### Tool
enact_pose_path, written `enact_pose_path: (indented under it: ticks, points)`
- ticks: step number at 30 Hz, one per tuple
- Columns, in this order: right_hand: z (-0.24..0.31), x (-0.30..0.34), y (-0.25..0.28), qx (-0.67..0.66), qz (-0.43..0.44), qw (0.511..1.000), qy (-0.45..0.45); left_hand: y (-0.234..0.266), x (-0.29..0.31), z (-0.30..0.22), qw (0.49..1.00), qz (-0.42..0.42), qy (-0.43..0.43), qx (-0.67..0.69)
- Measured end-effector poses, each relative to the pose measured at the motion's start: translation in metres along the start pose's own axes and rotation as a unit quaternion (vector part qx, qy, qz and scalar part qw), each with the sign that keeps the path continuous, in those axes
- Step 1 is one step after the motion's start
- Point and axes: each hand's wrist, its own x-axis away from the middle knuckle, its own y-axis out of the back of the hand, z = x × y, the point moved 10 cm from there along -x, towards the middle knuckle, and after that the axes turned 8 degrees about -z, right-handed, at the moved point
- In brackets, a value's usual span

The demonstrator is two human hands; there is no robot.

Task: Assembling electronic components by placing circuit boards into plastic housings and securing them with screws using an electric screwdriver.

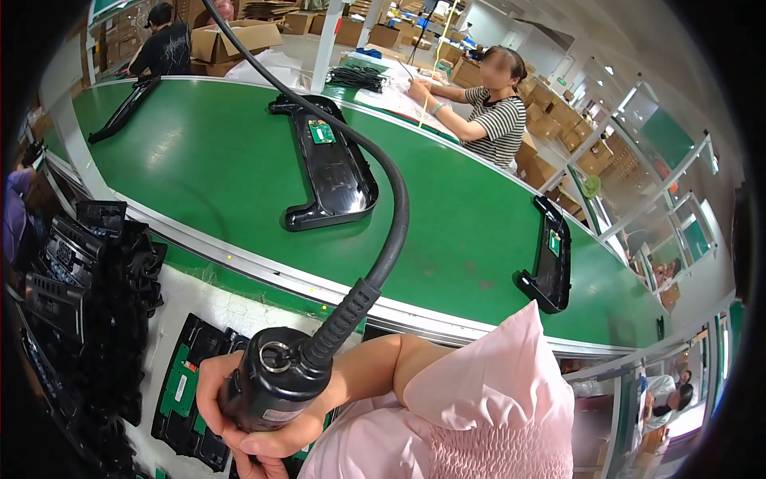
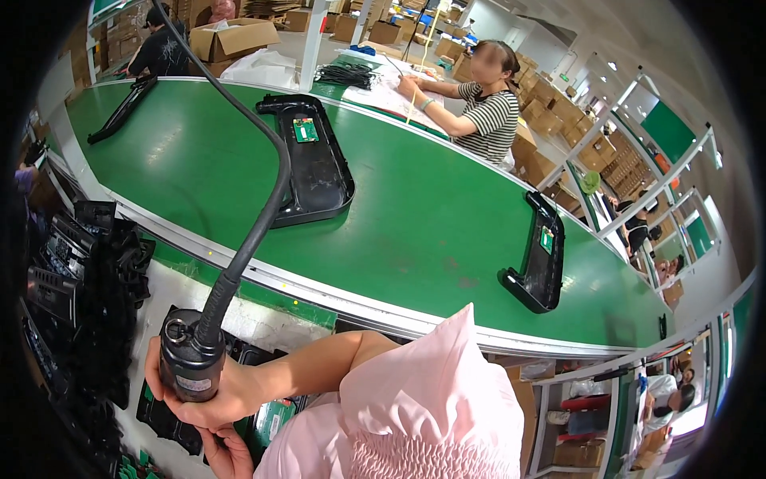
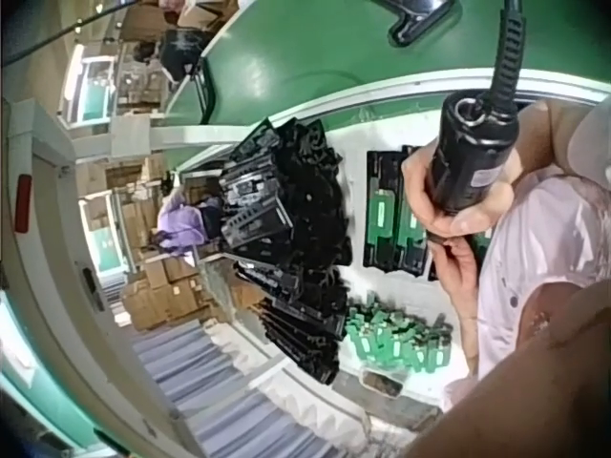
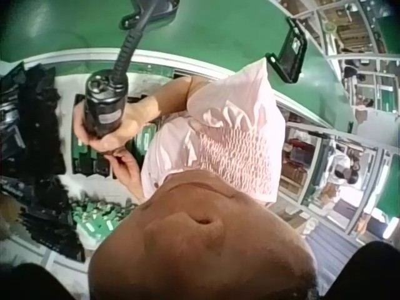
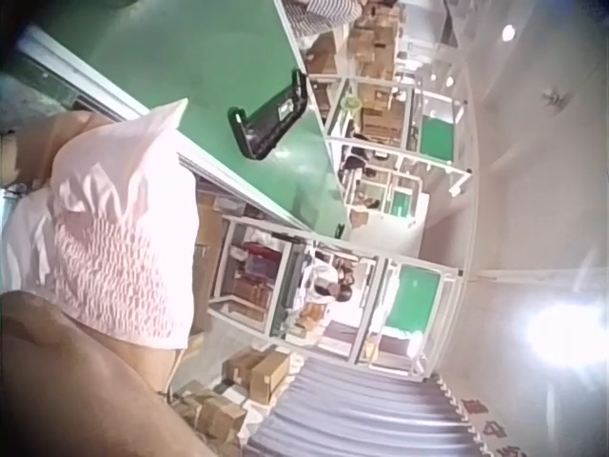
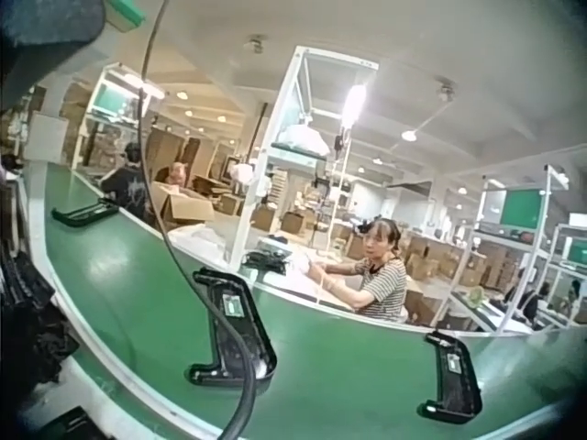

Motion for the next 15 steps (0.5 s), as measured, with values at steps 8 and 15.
enact_pose_path:
  ticks: [8, 15]
  points:
    - [0.009, 0.007, 0.0, -0.019, -0.021, 0.999, -0.03, -0.125, 0.026, 0.077, 0.962, -0.238, -0.05, -0.12]
    - [-0.007, 0.005, -0.006, -0.042, -0.003, 0.998, 0.053, -0.046, -0.007, 0.027, 0.963, 0.085, -0.054, 0.249]
